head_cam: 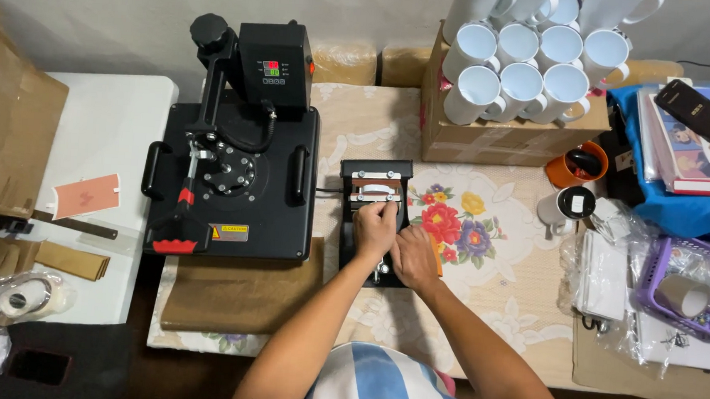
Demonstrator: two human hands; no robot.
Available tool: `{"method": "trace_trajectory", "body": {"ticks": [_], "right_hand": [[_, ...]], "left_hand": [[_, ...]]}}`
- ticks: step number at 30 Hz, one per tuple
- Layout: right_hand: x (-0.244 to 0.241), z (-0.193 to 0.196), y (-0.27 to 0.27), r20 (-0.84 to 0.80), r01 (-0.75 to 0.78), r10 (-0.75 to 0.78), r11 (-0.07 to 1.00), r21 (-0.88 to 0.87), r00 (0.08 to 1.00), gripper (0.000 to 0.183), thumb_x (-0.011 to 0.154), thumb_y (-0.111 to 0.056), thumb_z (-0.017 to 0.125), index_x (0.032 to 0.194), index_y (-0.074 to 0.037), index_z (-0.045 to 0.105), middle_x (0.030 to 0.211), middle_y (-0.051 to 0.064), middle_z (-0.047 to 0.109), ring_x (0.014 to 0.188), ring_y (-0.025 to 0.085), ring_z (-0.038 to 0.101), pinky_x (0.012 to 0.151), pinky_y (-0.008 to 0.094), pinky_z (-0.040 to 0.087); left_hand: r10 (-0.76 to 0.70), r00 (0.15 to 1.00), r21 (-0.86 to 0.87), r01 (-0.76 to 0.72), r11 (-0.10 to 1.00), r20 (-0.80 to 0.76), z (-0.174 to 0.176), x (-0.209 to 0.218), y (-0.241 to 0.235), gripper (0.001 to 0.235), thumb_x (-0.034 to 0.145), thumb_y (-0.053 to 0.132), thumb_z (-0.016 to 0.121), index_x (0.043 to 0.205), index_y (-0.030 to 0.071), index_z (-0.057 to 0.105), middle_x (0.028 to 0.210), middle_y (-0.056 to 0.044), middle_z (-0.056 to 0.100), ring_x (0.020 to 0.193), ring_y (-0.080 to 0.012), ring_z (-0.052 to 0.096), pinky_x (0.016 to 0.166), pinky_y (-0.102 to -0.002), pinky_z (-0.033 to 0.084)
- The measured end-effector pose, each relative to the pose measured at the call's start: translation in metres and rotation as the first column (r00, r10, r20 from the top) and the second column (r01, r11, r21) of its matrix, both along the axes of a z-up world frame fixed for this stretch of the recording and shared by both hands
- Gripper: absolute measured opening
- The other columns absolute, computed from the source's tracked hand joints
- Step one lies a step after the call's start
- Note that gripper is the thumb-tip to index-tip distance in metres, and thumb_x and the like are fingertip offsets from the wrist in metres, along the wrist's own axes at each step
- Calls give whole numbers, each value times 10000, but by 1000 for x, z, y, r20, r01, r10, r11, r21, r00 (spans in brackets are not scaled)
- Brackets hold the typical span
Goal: Preparing a ceramic mug with a sublimation print and manually holding it in a mug heat press machine.
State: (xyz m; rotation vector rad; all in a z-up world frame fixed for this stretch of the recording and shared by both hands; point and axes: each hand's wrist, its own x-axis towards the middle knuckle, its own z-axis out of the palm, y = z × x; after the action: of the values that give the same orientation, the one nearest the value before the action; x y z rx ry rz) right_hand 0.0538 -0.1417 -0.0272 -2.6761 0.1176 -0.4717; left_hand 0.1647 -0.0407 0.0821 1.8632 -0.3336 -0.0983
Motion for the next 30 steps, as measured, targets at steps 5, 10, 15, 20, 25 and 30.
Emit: {"method": "trace_trajectory", "body": {"ticks": [5,10,15,20,25,30], "right_hand": [[3,-3,8,45,114,-115,993,13,992,416,1158,-296,554,798,-144,697,838,81,647,995,302,699,1058,459,520],[10,-7,12,93,155,-153,988,-8,984,401,1143,-327,604,795,-155,705,852,75,666,1001,288,705,1058,460,525],[8,-3,13,104,141,-135,988,-55,985,371,1118,-317,626,806,-144,726,851,85,671,1027,296,710,1099,471,525],[10,-16,11,123,134,-120,985,-108,985,359,1108,-327,634,813,-148,734,861,77,693,1049,286,717,1145,479,513],[10,-18,11,134,125,-106,982,-145,985,324,1089,-313,651,828,-150,752,859,74,699,1045,289,726,1157,489,510],[9,-23,9,136,118,-102,987,-111,985,313,1065,-278,644,823,-111,750,850,92,679,1028,306,705,1099,483,524]], "left_hand": [[154,987,321,-161,933,48,-27,26,-34,418,890,272,649,552,27,679,506,-208,599,648,-506,707,624,-551,559],[212,973,373,-231,898,91,-26,29,-37,388,853,291,650,555,43,657,538,-223,618,682,-517,736,621,-567,576],[241,964,358,-265,895,109,-33,27,-38,379,857,298,653,547,81,625,551,-205,631,691,-503,754,620,-584,593],[243,959,322,-277,905,143,-21,21,-35,386,878,274,667,555,78,587,532,-201,620,662,-497,751,592,-564,595],[265,947,323,-312,893,183,-22,15,-34,383,901,264,674,584,86,554,529,-201,616,649,-482,757,600,-561,603],[240,858,221,-369,903,454,-17,12,-30,363,939,197,713,660,139,489,542,-162,613,583,-436,747,520,-529,601]]}}
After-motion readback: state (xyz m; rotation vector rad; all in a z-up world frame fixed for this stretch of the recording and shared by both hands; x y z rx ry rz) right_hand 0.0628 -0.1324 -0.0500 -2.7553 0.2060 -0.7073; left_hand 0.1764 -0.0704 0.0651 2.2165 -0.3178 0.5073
